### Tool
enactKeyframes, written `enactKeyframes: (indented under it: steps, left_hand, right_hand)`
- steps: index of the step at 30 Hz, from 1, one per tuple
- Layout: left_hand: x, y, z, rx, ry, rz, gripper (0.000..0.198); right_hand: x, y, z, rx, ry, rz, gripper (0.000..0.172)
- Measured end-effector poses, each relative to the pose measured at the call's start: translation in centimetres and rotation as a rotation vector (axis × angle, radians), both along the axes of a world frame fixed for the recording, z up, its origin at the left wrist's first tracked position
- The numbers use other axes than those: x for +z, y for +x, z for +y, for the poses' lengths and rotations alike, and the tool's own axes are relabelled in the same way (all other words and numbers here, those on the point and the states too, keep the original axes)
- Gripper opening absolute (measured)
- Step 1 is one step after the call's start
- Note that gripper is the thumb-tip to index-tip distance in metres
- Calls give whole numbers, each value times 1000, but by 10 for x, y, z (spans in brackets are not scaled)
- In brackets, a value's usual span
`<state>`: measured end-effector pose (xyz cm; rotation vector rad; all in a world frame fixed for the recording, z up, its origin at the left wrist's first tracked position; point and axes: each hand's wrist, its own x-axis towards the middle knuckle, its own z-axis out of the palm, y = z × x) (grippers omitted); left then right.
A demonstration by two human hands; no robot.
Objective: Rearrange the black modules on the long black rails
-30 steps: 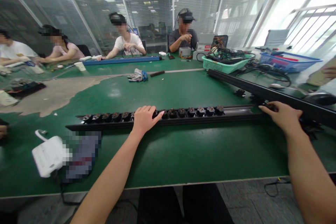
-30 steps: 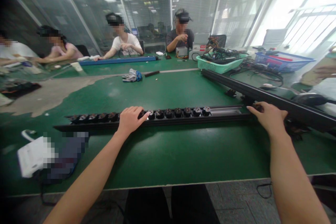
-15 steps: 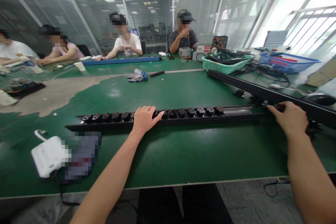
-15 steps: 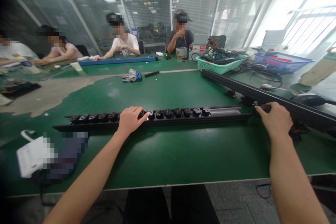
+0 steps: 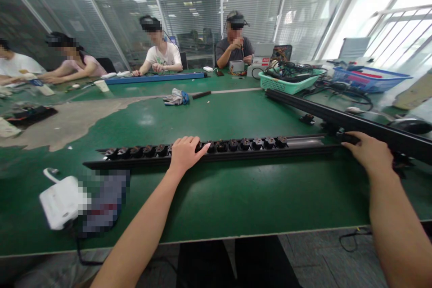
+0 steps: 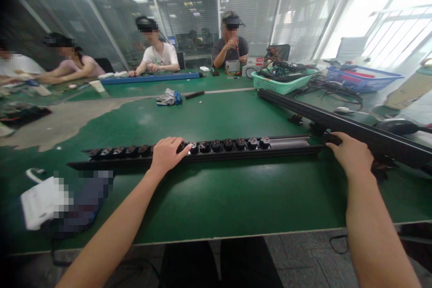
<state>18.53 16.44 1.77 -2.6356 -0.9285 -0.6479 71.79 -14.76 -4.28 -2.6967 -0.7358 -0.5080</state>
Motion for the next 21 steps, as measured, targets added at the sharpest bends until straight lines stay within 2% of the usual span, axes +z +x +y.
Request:
enactKeyframes:
  steps: [3,7,11,18,21]
  left_hand:
    - [0,0,0,2,3,7,52]
    - [0,0,0,3,-1,6,52]
    - [0,0,0,1,-9,5,53]
    - [1,0,0,-5,-25,-10,52]
    - [1,1,0,-5,-16,-7,52]
  right_hand:
    - [0,-2,0,25,4,146,54]
    - [-2,-4,2,153,122,84,51]
    - [1,-13,7,180,188,68,45]
    - [22,-52,27,281,241,-64,38]
    - [28,-73,39,425,282,-132,39]
